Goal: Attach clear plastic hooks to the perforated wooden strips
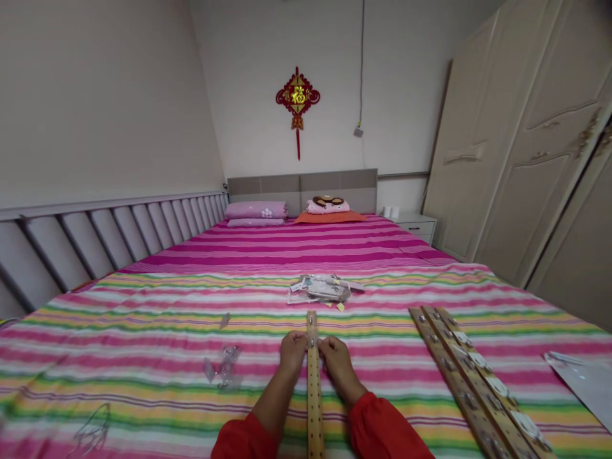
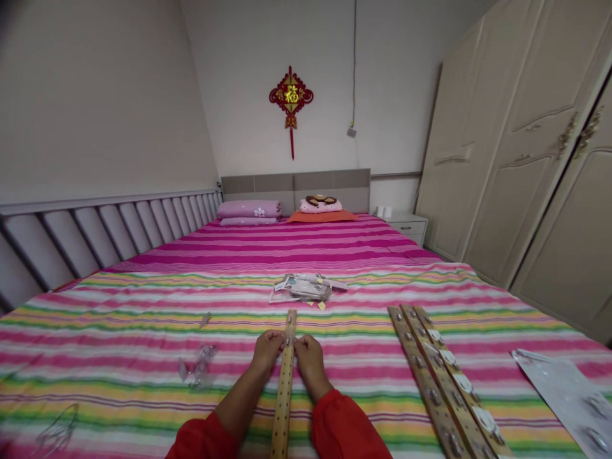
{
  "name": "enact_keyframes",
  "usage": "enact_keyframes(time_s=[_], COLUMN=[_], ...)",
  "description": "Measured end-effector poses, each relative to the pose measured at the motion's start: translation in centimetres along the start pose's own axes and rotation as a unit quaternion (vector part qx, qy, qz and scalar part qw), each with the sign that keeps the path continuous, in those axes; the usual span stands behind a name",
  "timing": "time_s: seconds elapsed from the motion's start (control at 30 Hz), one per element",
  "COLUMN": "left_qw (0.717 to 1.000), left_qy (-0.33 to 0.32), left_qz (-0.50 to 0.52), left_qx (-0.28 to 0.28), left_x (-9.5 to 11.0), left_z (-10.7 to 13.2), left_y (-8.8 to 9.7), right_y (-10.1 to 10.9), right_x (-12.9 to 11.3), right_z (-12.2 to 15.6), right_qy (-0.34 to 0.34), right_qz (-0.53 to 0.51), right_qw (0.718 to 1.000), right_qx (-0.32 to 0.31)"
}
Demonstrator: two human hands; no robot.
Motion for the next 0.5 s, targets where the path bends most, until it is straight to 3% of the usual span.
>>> enact_keyframes(time_s=[0.17,0.5], left_qw=[1.000,0.999], left_qy=[-0.006,-0.009], left_qz=[-0.013,-0.022], left_qx=[0.011,0.029], left_x=[-0.3,-1.2], left_z=[-0.5,-1.4], left_y=[0.0,0.1], right_y=[0.0,-0.3], right_x=[0.2,0.7], right_z=[-0.7,-1.4], right_qy=[0.034,0.038], right_qz=[0.053,0.117], right_qw=[0.998,0.992], right_qx=[0.002,0.002])
Point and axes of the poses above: each hand's wrist, its own z-axis away from the middle knuckle, its own y-axis out of the back of the hand, x = y × z, the point moved 3 cm from there along -z, towards the middle knuckle, and after that the axes turned 7 degrees about y, right-handed, at the moved point
